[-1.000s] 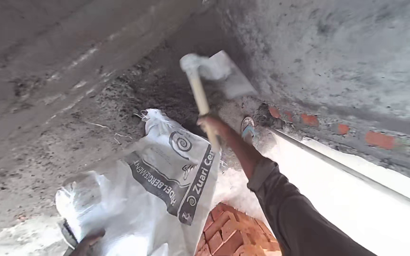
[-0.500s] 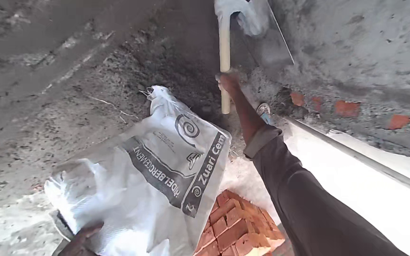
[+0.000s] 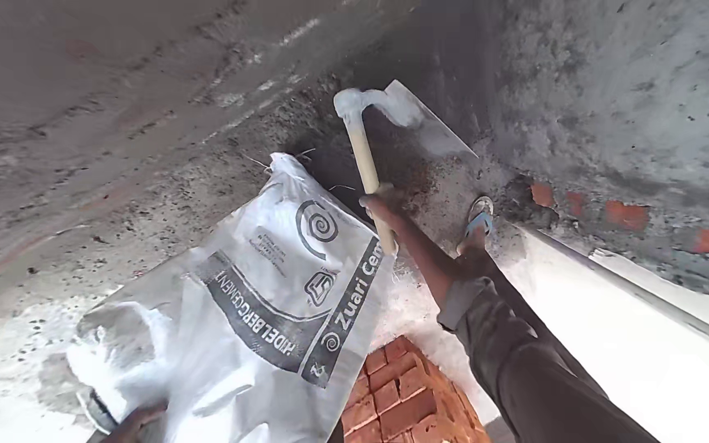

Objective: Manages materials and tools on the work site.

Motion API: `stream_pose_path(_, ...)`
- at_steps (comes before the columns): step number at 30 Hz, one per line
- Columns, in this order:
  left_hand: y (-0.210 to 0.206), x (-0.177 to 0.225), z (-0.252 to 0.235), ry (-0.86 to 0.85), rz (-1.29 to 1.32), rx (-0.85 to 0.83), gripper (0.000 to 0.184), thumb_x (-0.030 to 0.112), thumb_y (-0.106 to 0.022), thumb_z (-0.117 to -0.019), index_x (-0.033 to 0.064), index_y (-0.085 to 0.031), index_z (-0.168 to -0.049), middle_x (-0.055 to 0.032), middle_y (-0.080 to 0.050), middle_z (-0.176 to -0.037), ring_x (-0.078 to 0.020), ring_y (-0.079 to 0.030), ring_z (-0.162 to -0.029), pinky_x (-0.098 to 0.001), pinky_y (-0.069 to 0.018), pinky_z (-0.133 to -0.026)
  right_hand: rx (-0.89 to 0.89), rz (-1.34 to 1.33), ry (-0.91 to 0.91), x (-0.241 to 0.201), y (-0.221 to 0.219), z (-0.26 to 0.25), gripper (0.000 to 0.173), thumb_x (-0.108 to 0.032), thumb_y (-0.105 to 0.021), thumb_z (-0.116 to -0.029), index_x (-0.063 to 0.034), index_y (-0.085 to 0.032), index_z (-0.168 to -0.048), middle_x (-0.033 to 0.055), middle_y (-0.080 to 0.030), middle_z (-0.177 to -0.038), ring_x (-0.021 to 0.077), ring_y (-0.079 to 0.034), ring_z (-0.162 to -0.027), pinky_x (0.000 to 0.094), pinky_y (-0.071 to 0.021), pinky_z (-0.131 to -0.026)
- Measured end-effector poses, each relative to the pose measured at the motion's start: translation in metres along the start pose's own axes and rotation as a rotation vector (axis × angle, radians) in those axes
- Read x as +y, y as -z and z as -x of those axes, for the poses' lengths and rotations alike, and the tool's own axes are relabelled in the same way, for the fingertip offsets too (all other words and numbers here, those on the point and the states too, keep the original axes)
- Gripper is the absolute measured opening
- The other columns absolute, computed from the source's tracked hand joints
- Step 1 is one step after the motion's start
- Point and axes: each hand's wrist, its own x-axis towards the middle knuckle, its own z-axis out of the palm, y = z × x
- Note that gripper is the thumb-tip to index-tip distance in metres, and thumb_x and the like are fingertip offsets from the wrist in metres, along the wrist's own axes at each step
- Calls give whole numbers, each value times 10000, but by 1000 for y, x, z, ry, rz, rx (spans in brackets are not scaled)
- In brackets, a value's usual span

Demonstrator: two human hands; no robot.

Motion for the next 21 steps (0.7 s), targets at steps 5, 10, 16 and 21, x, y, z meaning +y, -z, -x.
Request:
stream_pose_path(5,5,-15,-5,25,13,93,171,-13,-511,-910,99,-523,-1039,102,-583,-792,2,-590,-689,-230,-550,-683,278,180,17,-32,64,17,381,-224,-795,-850,-15,-646,-1131,153,-692,-838,269,-682,-673,480,-593,-624)
stream_pose_path(10,4,-24,-18,45,14,112,200,-22,-520,-894,113,-528,-1042,106,-598,-798,3,-600,-696,-232,-558,-677,397,244,147,-53,105,-88,427,-243,-798,-817,-5,-639,-1134,163,-705,-898,276,-707,-728,489,-609,-662)
stream_pose_path(16,4,-18,-17,26,7,153,146,-15,-485,-932,102,-522,-1011,110,-552,-745,22,-553,-636,-192,-523,-631,128,465,150,-18,56,-48,454,-233,-825,-773,-11,-654,-1130,181,-697,-940,319,-701,-807,554,-585,-707)
stream_pose_path(21,-15,-22,-2,57,46,180,133,-5,-502,-931,95,-523,-1015,106,-536,-724,22,-535,-602,-188,-504,-585,60,940,232,-24,105,-4,487,-303,-778,-803,-47,-659,-1200,193,-695,-1069,375,-686,-986,615,-549,-814)
